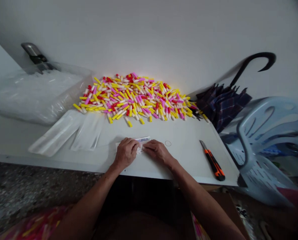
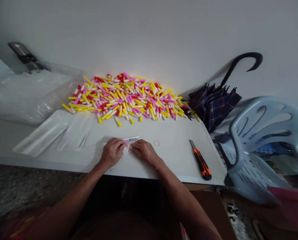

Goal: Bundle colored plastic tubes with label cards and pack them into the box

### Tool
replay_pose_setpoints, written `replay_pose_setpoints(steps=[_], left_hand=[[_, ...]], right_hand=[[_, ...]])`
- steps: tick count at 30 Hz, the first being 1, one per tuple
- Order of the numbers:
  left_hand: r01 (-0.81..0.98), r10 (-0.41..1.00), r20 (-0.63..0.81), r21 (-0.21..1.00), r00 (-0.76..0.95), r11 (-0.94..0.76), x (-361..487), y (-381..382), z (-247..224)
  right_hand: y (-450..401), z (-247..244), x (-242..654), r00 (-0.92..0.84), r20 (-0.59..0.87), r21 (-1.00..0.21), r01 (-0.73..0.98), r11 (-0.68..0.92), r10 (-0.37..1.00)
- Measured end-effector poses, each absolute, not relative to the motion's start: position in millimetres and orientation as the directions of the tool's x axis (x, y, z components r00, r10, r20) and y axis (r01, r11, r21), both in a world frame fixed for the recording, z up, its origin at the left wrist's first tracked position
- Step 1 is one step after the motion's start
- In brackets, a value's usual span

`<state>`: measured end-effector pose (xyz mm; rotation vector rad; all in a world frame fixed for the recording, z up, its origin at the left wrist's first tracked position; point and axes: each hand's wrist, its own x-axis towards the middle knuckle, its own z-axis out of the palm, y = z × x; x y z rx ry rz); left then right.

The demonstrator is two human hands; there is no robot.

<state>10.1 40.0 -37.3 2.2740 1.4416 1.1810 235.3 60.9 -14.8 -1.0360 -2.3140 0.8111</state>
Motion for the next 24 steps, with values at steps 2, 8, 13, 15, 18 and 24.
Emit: replay_pose_setpoints(steps=[2, 8, 13, 15, 18, 24], left_hand=[[0.673, 0.828, 0.522, 0.540, 0.202, -0.505, 9.9, 40.3, -38.7], [0.695, 0.822, 0.534, 0.515, 0.198, -0.502, 9.6, 40.9, -39.4], [0.726, 0.822, 0.535, 0.485, 0.196, -0.488, 10.0, 40.5, -39.4], [0.739, 0.824, 0.528, 0.470, 0.204, -0.484, 10.4, 39.9, -39.9], [0.764, 0.827, 0.513, 0.431, 0.229, -0.479, 9.9, 40.0, -36.2], [0.754, 0.839, 0.357, 0.385, 0.410, -0.532, 3.4, 49.3, -13.4]], right_hand=[[63.5, -10.2, 235.3, -0.638, 0.160, -0.709, 0.456, 0.538, 0.753], [66.4, -6.5, 235.1, -0.545, 0.042, -0.873, 0.388, 0.296, 0.837], [61.4, -19.9, 224.5, -0.449, -0.038, -0.960, 0.263, 0.091, 0.893], [59.9, -19.9, 224.4, -0.465, -0.055, -0.979, 0.198, 0.044, 0.884], [58.4, -16.7, 227.8, -0.539, -0.120, -0.987, 0.159, -0.039, 0.834], [57.9, -15.3, 222.1, -0.474, -0.026, -0.966, 0.238, 0.100, 0.880]])
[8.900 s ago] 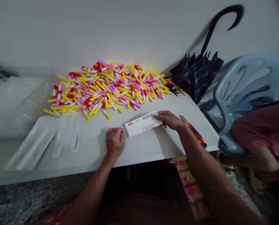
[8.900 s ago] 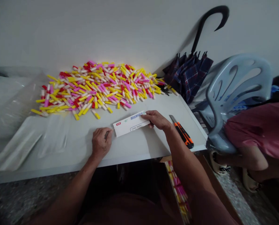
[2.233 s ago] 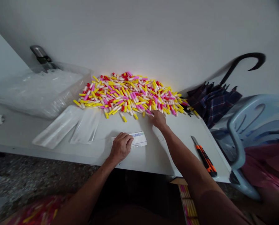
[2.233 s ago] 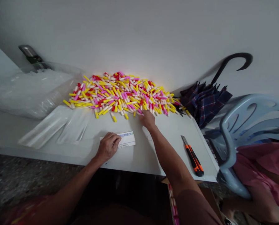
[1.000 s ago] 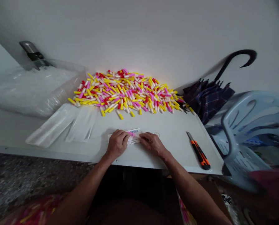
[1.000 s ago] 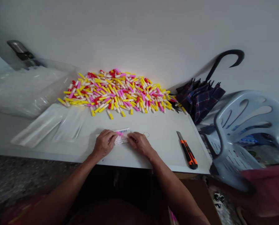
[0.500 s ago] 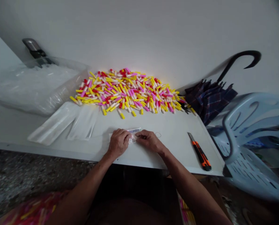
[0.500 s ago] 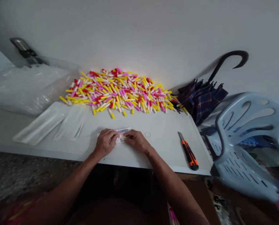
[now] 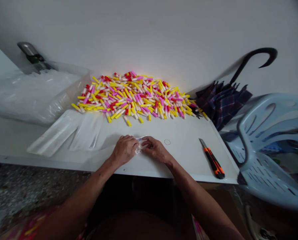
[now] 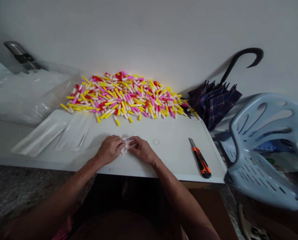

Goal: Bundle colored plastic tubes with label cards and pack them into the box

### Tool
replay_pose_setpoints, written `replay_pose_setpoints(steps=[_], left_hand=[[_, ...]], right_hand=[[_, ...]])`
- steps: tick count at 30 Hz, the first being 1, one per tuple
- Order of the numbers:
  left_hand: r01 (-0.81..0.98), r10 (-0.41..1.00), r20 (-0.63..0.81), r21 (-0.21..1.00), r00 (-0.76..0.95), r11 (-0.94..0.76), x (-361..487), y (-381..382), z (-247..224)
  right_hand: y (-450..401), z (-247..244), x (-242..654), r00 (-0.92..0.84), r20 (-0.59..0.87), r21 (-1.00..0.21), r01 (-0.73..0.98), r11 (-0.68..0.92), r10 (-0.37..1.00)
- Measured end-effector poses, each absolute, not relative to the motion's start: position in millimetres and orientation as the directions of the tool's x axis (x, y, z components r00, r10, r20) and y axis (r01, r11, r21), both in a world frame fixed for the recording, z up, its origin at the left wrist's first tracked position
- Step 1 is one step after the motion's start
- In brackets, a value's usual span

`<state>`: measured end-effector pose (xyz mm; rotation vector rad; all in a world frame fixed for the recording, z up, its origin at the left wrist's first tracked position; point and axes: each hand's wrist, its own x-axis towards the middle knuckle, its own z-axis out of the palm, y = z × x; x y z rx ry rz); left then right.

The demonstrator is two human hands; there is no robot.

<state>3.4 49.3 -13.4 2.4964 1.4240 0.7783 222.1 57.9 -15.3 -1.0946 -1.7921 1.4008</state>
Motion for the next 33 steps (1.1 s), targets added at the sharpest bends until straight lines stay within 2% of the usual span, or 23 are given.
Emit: replay_pose_setpoints(steps=[4, 10, 13, 18, 24, 33], left_hand=[[0.731, 0.863, 0.323, 0.463, 0.388, -0.501, 0.6, 50.1, -13.4], [0.724, 0.841, 0.378, 0.440, 0.387, -0.531, -1.6, 41.1, -22.6], [0.726, 0.841, 0.382, 0.439, 0.383, -0.530, -4.3, 38.8, -22.4], [0.705, 0.853, 0.437, 0.507, 0.285, -0.496, -6.9, 35.9, -27.5], [0.721, 0.840, 0.464, 0.477, 0.281, -0.504, -5.8, 34.4, -32.2], [0.727, 0.822, 0.463, 0.430, 0.333, -0.536, -4.8, 32.9, -25.3]], right_hand=[[59.5, -15.0, 212.6, -0.490, -0.021, -0.942, 0.302, 0.147, 0.871], [56.8, -24.2, 204.5, -0.612, -0.053, -0.996, 0.093, 0.005, 0.789], [52.9, -25.0, 201.5, -0.587, -0.033, -0.991, 0.126, 0.050, 0.809], [42.3, -21.7, 200.7, -0.504, 0.009, -0.964, 0.224, 0.141, 0.864], [35.8, -19.8, 199.4, -0.436, 0.014, -0.956, 0.257, 0.139, 0.900], [47.0, -12.7, 204.3, -0.616, -0.002, -0.932, 0.288, 0.222, 0.788]])
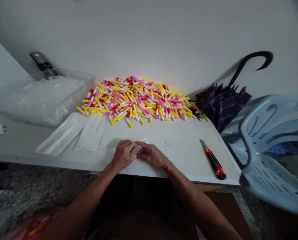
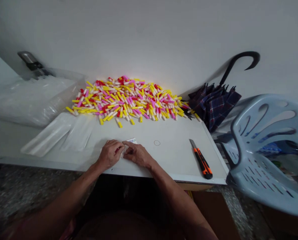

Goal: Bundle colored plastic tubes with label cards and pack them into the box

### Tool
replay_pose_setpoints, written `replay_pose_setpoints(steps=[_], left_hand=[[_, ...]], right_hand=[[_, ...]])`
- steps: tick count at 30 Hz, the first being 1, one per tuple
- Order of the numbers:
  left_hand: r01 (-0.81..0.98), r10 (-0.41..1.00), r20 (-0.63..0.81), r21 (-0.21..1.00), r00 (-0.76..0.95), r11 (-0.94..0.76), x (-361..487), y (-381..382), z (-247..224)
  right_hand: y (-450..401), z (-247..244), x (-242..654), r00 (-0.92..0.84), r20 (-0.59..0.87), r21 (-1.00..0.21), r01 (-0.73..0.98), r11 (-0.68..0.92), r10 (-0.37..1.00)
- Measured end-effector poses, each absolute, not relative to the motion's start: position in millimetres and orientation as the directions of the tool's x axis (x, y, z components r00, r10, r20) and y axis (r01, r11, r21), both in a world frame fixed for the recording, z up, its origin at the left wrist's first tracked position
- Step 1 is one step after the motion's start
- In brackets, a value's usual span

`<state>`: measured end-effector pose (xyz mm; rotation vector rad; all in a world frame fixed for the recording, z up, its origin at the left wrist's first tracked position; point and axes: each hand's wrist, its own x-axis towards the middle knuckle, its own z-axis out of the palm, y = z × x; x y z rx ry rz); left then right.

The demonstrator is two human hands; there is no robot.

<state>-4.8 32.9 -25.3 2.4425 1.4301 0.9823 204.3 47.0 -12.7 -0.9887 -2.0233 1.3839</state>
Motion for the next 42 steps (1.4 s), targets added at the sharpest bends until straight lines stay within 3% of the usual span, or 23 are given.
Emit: replay_pose_setpoints(steps=[7, 13, 16, 19, 21, 24, 27, 33, 37, 39, 42], left_hand=[[0.722, 0.815, 0.486, 0.435, 0.315, -0.538, -7.3, 32.2, -30.9], [0.730, 0.821, 0.494, 0.444, 0.285, -0.520, -13.6, 33.0, -33.2], [0.733, 0.839, 0.468, 0.462, 0.277, -0.500, -19.7, 31.9, -30.0], [0.742, 0.860, 0.414, 0.466, 0.298, -0.481, -25.7, 29.3, -24.7], [0.748, 0.871, 0.374, 0.466, 0.318, -0.473, -28.0, 27.7, -20.8], [0.757, 0.887, 0.329, 0.473, 0.323, -0.451, -28.6, 26.1, -16.6], [0.751, 0.897, 0.325, 0.500, 0.298, -0.431, -28.0, 24.4, -17.7], [0.700, 0.863, 0.463, 0.549, 0.201, -0.457, -28.9, 19.6, -32.8], [0.699, 0.845, 0.503, 0.537, 0.182, -0.471, -28.7, 19.5, -36.9], [0.698, 0.845, 0.506, 0.541, 0.176, -0.469, -28.3, 19.9, -36.2], [0.684, 0.846, 0.507, 0.561, 0.161, -0.466, -28.0, 20.3, -34.6]], right_hand=[[50.6, -15.0, 198.5, -0.708, 0.124, -0.919, 0.182, 0.350, 0.695], [54.4, -21.6, 192.4, -0.726, 0.112, -0.956, 0.108, 0.273, 0.678], [76.0, -12.1, 191.4, -0.532, 0.047, -0.940, 0.262, 0.217, 0.845], [114.7, -1.9, 179.0, -0.216, 0.112, -0.853, 0.480, 0.206, 0.970], [140.9, 1.5, 162.2, -0.197, 0.132, -0.758, 0.611, 0.227, 0.972], [166.5, 1.2, 132.6, -0.225, 0.049, -0.608, 0.766, 0.208, 0.973], [172.6, -0.9, 116.1, -0.209, -0.003, -0.554, 0.814, 0.172, 0.978], [162.7, 4.8, 160.8, -0.228, -0.003, -0.675, 0.719, 0.166, 0.974], [153.2, 19.1, 216.6, -0.198, -0.066, -0.934, 0.357, 0.009, 0.978], [147.7, 28.8, 236.8, -0.208, -0.063, -0.971, 0.241, -0.012, 0.976], [139.7, 39.2, 246.4, -0.312, -0.070, -0.970, 0.242, 0.008, 0.948]])
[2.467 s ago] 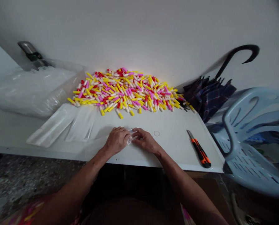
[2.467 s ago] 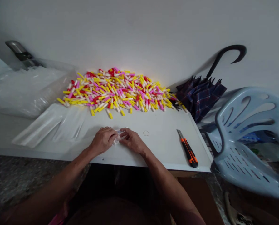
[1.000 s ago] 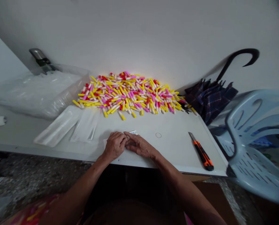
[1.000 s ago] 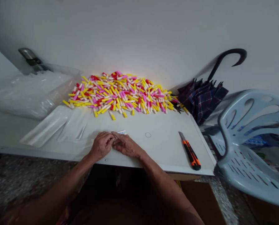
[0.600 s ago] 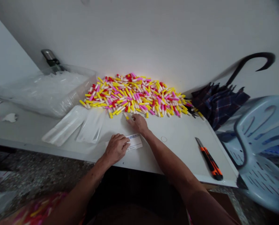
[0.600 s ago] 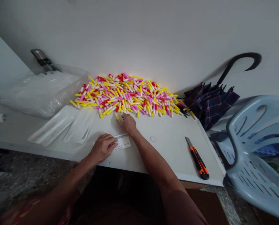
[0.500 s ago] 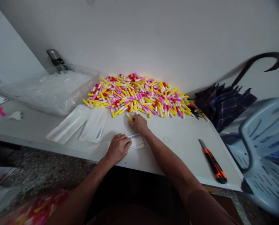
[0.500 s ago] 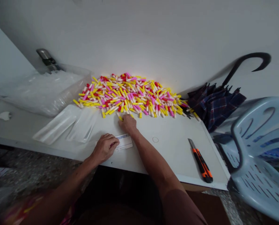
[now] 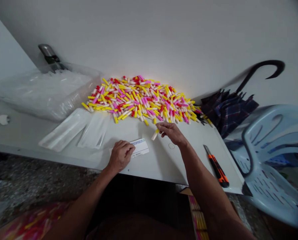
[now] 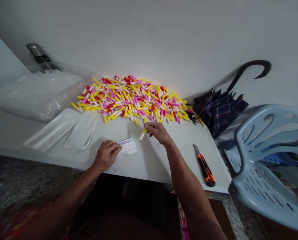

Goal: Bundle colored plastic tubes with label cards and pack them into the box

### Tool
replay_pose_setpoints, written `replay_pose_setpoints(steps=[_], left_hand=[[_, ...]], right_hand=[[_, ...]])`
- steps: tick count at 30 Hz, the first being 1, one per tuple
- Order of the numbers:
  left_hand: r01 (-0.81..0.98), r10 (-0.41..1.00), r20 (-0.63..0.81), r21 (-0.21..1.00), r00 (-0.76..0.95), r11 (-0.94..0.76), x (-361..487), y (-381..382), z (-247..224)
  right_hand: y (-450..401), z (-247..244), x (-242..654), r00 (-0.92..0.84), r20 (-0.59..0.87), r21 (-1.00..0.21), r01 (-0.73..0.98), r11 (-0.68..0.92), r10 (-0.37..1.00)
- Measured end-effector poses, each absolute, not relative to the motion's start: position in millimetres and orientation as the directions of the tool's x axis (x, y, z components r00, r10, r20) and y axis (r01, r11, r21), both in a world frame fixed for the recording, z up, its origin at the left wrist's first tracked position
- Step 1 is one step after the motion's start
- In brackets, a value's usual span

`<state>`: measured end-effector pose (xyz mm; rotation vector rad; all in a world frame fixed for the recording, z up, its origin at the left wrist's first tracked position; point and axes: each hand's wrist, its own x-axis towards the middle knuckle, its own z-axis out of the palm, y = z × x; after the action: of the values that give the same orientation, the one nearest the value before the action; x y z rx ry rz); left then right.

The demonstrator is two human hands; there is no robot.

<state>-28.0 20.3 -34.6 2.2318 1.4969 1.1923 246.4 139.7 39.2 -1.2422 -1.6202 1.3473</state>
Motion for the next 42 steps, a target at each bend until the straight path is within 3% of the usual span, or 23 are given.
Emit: replay_pose_setpoints(steps=[4, 10, 15, 21, 31, 37, 42], left_hand=[[0.682, 0.853, 0.502, 0.573, 0.147, -0.454, -27.8, 20.3, -33.9], [0.693, 0.856, 0.496, 0.566, 0.146, -0.446, -26.8, 19.5, -33.0], [0.695, 0.849, 0.503, 0.554, 0.159, -0.459, -26.4, 19.3, -32.8], [0.719, 0.852, 0.500, 0.533, 0.158, -0.446, -26.1, 19.4, -35.3], [0.702, 0.835, 0.525, 0.532, 0.165, -0.473, -27.0, 19.4, -34.6], [0.724, 0.850, 0.507, 0.530, 0.145, -0.440, -26.4, 19.5, -32.1], [0.746, 0.853, 0.505, 0.516, 0.132, -0.421, -25.1, 21.5, -31.6]], right_hand=[[132.7, 30.6, 223.1, -0.467, -0.105, -0.944, 0.324, 0.060, 0.878], [110.3, 4.7, 188.1, -0.356, -0.003, -0.868, 0.465, 0.174, 0.934], [66.6, 5.2, 187.3, -0.387, 0.043, -0.714, 0.633, 0.299, 0.921], [46.4, 3.0, 184.7, -0.334, 0.037, -0.642, 0.715, 0.279, 0.942], [62.2, 13.5, 195.3, -0.537, -0.024, -0.805, 0.511, 0.302, 0.843], [66.2, -11.0, 180.5, -0.490, -0.074, -0.956, 0.283, 0.078, 0.868], [61.4, -18.5, 183.9, -0.474, -0.121, -0.982, 0.184, -0.036, 0.872]])
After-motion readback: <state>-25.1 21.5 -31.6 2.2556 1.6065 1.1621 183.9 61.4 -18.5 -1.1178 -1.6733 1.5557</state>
